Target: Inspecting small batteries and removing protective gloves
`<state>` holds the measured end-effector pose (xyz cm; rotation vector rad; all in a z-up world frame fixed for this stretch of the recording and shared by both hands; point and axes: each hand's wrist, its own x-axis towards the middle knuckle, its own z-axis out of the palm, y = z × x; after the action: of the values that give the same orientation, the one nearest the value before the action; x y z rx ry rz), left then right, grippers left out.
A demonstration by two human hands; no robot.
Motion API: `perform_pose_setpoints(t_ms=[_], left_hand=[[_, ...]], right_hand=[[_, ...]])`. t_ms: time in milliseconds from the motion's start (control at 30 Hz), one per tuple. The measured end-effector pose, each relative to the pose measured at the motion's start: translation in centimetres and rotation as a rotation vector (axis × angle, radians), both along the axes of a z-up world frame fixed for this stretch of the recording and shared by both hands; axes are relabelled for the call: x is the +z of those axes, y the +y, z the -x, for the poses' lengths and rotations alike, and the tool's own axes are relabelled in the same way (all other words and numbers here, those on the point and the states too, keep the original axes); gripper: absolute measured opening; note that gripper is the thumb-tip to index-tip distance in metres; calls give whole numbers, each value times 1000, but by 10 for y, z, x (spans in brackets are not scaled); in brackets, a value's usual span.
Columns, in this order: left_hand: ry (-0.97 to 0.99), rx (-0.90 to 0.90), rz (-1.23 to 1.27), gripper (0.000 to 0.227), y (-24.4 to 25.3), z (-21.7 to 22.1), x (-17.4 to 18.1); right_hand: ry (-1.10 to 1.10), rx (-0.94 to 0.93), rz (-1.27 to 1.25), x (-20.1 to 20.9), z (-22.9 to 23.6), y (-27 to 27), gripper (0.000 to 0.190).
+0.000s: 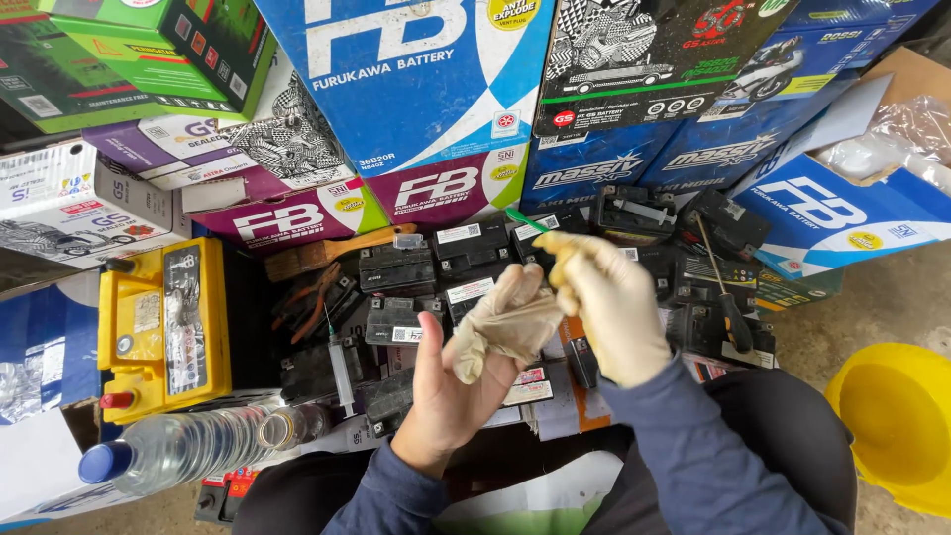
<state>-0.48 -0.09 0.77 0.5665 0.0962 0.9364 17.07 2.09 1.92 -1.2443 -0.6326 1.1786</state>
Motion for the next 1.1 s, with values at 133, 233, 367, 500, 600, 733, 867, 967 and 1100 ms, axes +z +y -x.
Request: perform_pose_setpoints(t_ms=[133,233,367,500,600,733,867,967,1100], left_hand=[[-21,82,-56,92,4,7,2],[-42,126,-58,89,2,7,2],[-35,167,-21,89,5,8,-2],[-41,137,-18,90,5,8,-2],[-37,83,-23,92,4,8,-3],[-27,53,-17,87,1,6,-6],[36,35,54,93,1,9,-7],[60,18,-5,93,0,8,-5],[45,-26,21,90,1,11,-15]], right_hand=[[-1,-9,-9,10,12,-9,36],[103,-34,66,14,8,-9,41],[-66,236,117,11,6,-14,45],[-303,348,56,-1,16,-15,46],[-337,132,56,-27,17,-14,26],[-283,-15,107,-17,19,-7,22],[-17,-206,17,-24,-21,21,21],[-148,-81,-55,-14,-19,16,29],[-69,-139,-31,-5,-26,15,23]])
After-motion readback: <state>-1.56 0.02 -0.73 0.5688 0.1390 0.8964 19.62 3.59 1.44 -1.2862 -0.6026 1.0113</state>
